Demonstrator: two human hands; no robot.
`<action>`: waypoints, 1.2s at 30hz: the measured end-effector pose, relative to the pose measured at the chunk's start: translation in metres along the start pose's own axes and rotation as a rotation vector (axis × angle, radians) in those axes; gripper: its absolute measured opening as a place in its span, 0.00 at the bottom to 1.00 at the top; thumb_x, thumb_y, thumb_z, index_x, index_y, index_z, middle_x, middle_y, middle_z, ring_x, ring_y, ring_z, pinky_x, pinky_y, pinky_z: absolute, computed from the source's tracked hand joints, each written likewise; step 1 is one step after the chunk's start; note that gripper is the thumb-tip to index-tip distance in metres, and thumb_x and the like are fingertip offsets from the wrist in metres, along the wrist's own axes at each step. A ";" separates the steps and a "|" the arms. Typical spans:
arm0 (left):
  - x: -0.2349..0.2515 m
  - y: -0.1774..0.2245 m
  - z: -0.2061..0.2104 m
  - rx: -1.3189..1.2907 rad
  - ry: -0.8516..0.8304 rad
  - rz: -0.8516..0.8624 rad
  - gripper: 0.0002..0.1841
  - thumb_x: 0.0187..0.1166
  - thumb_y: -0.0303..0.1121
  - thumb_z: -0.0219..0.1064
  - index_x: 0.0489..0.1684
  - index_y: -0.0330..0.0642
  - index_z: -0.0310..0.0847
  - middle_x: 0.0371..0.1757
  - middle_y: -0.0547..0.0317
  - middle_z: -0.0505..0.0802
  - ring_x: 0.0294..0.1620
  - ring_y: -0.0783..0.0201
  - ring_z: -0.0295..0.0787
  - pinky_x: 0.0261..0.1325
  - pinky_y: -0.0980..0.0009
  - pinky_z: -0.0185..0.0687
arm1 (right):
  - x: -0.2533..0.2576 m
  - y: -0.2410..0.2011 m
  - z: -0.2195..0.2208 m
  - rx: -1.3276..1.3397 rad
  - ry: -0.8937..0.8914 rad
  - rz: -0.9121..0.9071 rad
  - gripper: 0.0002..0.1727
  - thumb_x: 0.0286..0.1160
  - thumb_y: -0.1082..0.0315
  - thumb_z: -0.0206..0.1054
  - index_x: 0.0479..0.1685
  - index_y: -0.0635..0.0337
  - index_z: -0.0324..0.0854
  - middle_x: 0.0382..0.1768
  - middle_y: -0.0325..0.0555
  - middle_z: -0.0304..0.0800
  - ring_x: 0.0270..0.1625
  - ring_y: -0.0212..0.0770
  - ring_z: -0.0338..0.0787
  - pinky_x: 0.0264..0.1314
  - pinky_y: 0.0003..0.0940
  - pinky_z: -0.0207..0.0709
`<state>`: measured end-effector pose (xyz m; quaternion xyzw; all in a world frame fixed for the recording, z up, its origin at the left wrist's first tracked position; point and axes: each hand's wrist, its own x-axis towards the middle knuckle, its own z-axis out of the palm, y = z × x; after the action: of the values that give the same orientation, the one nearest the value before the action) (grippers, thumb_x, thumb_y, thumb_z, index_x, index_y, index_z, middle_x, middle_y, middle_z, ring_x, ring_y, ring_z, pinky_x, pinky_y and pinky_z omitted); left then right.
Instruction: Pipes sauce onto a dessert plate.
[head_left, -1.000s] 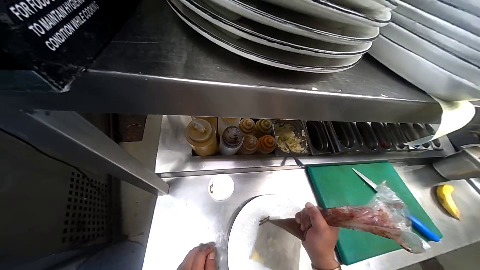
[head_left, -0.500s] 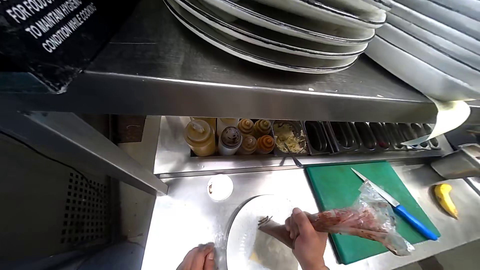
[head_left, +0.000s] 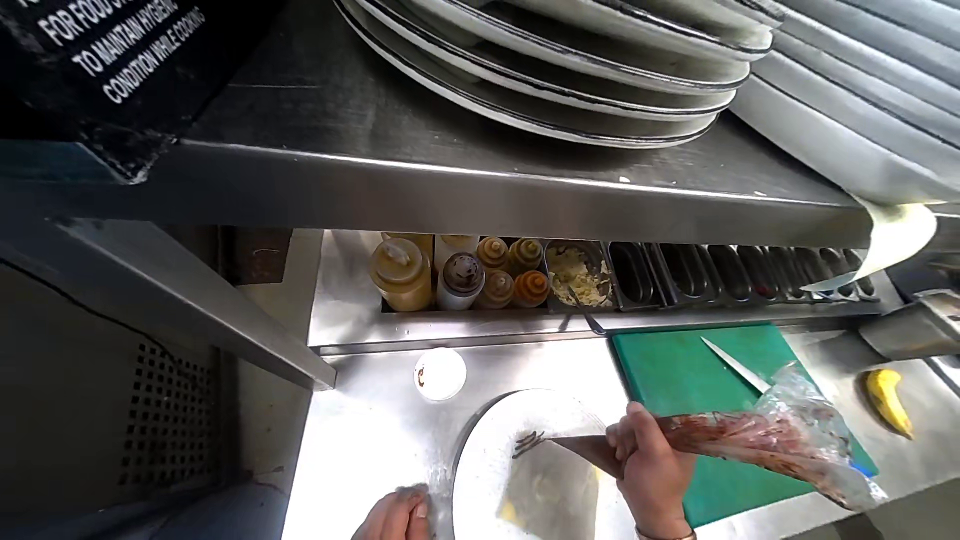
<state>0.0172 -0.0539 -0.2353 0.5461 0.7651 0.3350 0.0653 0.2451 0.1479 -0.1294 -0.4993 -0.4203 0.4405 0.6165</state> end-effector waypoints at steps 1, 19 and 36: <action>0.000 0.000 0.000 0.004 -0.003 -0.002 0.19 0.85 0.38 0.52 0.42 0.38 0.90 0.41 0.48 0.96 0.44 0.53 0.95 0.47 0.60 0.90 | -0.005 0.000 0.002 -0.002 -0.018 0.011 0.21 0.72 0.71 0.60 0.08 0.47 0.69 0.04 0.31 0.66 0.07 0.29 0.70 0.15 0.27 0.73; -0.001 -0.002 0.001 0.000 0.000 0.006 0.19 0.86 0.39 0.52 0.43 0.39 0.90 0.43 0.50 0.96 0.46 0.55 0.95 0.49 0.60 0.90 | 0.008 -0.001 -0.009 -0.029 -0.005 -0.016 0.19 0.73 0.71 0.59 0.10 0.47 0.70 0.04 0.30 0.66 0.07 0.29 0.68 0.14 0.26 0.70; -0.001 -0.003 0.002 -0.010 0.019 0.016 0.19 0.86 0.39 0.52 0.44 0.39 0.90 0.42 0.49 0.96 0.45 0.54 0.95 0.49 0.60 0.90 | -0.034 0.003 0.008 -0.021 -0.148 0.043 0.20 0.73 0.66 0.63 0.09 0.44 0.74 0.07 0.29 0.71 0.10 0.27 0.73 0.18 0.25 0.74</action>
<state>0.0165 -0.0546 -0.2392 0.5487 0.7595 0.3445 0.0580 0.2282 0.1171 -0.1339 -0.4809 -0.4584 0.4847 0.5688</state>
